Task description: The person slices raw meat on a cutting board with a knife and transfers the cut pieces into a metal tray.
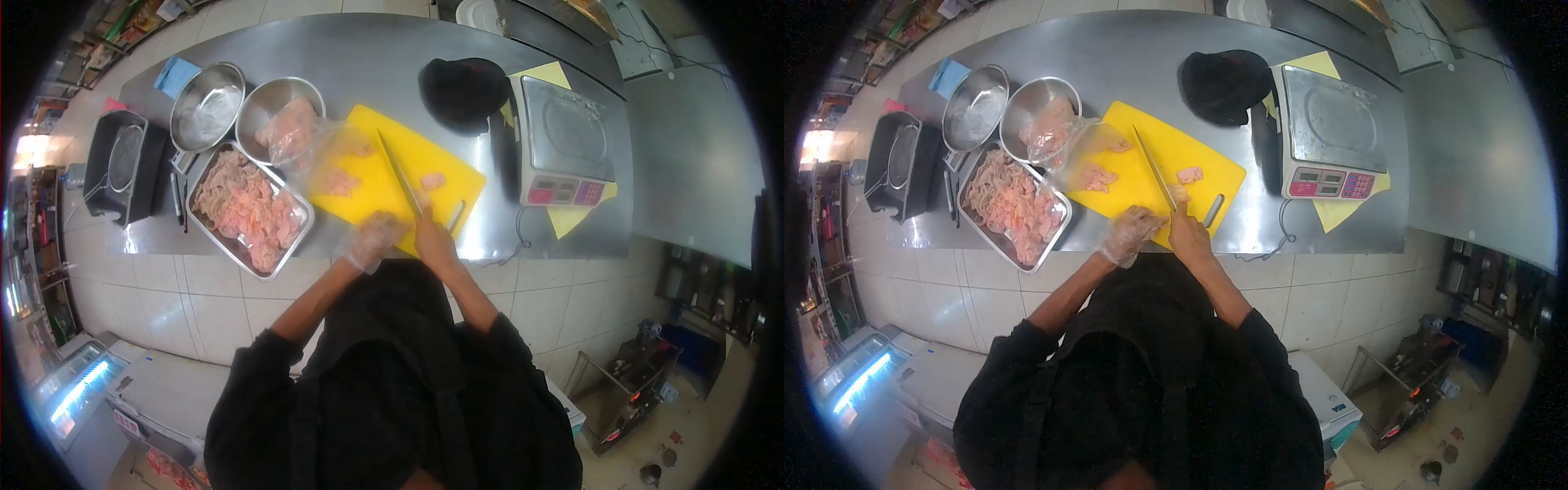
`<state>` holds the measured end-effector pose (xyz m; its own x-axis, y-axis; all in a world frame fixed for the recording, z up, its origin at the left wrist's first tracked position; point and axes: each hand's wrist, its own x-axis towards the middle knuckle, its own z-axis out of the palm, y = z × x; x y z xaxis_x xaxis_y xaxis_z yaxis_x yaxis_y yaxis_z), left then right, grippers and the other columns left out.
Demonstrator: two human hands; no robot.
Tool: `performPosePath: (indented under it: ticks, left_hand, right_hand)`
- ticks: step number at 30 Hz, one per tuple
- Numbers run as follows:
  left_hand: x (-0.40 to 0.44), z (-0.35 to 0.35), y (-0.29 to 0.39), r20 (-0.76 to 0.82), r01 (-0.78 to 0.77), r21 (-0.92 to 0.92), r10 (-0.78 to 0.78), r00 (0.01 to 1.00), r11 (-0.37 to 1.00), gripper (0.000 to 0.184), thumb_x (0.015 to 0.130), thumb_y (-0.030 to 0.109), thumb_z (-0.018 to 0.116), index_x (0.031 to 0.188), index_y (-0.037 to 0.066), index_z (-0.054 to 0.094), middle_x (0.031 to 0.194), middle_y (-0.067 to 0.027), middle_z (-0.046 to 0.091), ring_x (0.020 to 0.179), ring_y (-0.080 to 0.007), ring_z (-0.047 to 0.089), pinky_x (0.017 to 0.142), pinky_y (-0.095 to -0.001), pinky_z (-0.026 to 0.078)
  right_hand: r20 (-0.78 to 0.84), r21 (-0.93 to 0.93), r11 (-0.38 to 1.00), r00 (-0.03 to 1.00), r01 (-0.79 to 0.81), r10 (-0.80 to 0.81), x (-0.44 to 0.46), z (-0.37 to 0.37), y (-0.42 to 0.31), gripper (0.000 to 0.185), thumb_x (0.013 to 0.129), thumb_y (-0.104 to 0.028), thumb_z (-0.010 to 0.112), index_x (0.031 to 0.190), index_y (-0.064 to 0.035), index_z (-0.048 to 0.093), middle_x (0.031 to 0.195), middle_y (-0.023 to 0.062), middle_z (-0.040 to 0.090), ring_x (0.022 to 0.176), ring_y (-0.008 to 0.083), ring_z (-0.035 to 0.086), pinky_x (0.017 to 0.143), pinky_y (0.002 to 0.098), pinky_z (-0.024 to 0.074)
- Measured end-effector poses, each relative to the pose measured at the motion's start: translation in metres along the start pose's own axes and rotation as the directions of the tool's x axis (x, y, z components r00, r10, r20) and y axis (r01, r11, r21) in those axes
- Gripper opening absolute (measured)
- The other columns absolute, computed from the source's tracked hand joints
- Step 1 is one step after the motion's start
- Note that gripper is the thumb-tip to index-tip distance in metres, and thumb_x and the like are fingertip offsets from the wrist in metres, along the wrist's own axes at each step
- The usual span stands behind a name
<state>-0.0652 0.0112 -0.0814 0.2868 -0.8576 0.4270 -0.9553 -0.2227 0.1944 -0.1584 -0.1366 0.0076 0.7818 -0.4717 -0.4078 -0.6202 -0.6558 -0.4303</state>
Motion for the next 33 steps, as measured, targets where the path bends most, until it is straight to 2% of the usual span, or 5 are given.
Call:
performPosePath:
  ticks: [8, 11, 17, 23, 33]
  left_hand:
    - [0.046, -0.042, -0.003, 0.263, 0.645, -0.697, -0.726, 0.636, 0.313, 0.016, 0.092, 0.018, 0.072, 0.099, 0.006, 0.063, 0.092, -0.0033, 0.065, 0.084, -0.0123, 0.063, 0.071, -0.0280, 0.052]
    - [0.062, -0.031, 0.002, 0.494, 0.575, -0.806, -0.696, 0.522, -0.140, 0.013, 0.094, 0.013, 0.069, 0.098, 0.006, 0.058, 0.092, -0.0004, 0.062, 0.083, -0.0087, 0.061, 0.072, -0.0243, 0.051]
    - [0.058, -0.016, 0.015, 0.530, 0.354, -0.847, -0.590, 0.609, -0.396, 0.016, 0.093, 0.002, 0.065, 0.100, 0.008, 0.053, 0.092, 0.0023, 0.060, 0.078, -0.0091, 0.058, 0.069, -0.0241, 0.050]
    - [0.036, -0.040, 0.001, 0.277, 0.713, -0.459, -0.677, 0.681, 0.530, 0.017, 0.087, 0.007, 0.069, 0.096, 0.004, 0.055, 0.078, -0.0094, 0.057, 0.069, -0.0235, 0.057, 0.065, -0.0384, 0.047]
    - [0.035, -0.068, -0.003, -0.067, 0.522, -0.362, -0.581, 0.811, 0.772, 0.021, 0.090, 0.017, 0.065, 0.105, 0.003, 0.062, 0.091, -0.0170, 0.065, 0.086, -0.0372, 0.063, 0.076, -0.0472, 0.049]
  right_hand:
    - [-0.005, 0.129, 0.990, 0.998, -0.061, 0.062, -0.006, -0.008, 0.004, 0.036, 0.104, -0.024, 0.044, 0.126, 0.0036, 0.044, 0.086, 0.0340, 0.066, 0.085, 0.0521, 0.064, 0.077, 0.0604, 0.0497]
    - [-0.128, 0.226, 0.971, 0.986, -0.080, 0.111, -0.021, -0.016, 0.006, 0.029, 0.104, -0.024, 0.044, 0.117, 0.0022, 0.046, 0.084, 0.0345, 0.064, 0.084, 0.0538, 0.062, 0.074, 0.0620, 0.0485]
    - [-0.170, 0.275, 0.959, 0.979, -0.067, 0.117, -0.051, -0.018, 0.002, 0.024, 0.104, -0.022, 0.046, 0.106, 0.0014, 0.046, 0.079, 0.0347, 0.063, 0.080, 0.0555, 0.061, 0.070, 0.0630, 0.0477]
    - [-0.019, 0.154, 0.979, 0.990, -0.132, 0.136, -0.057, 0.012, 0.008, 0.027, 0.104, -0.025, 0.044, 0.110, 0.0012, 0.048, 0.085, 0.0339, 0.065, 0.086, 0.0540, 0.063, 0.077, 0.0620, 0.0481]
    - [-0.050, 0.204, 0.970, 0.988, -0.133, 0.146, -0.060, -0.001, -0.013, 0.026, 0.104, -0.024, 0.044, 0.109, 0.0014, 0.048, 0.083, 0.0338, 0.065, 0.084, 0.0532, 0.064, 0.077, 0.0607, 0.0491]
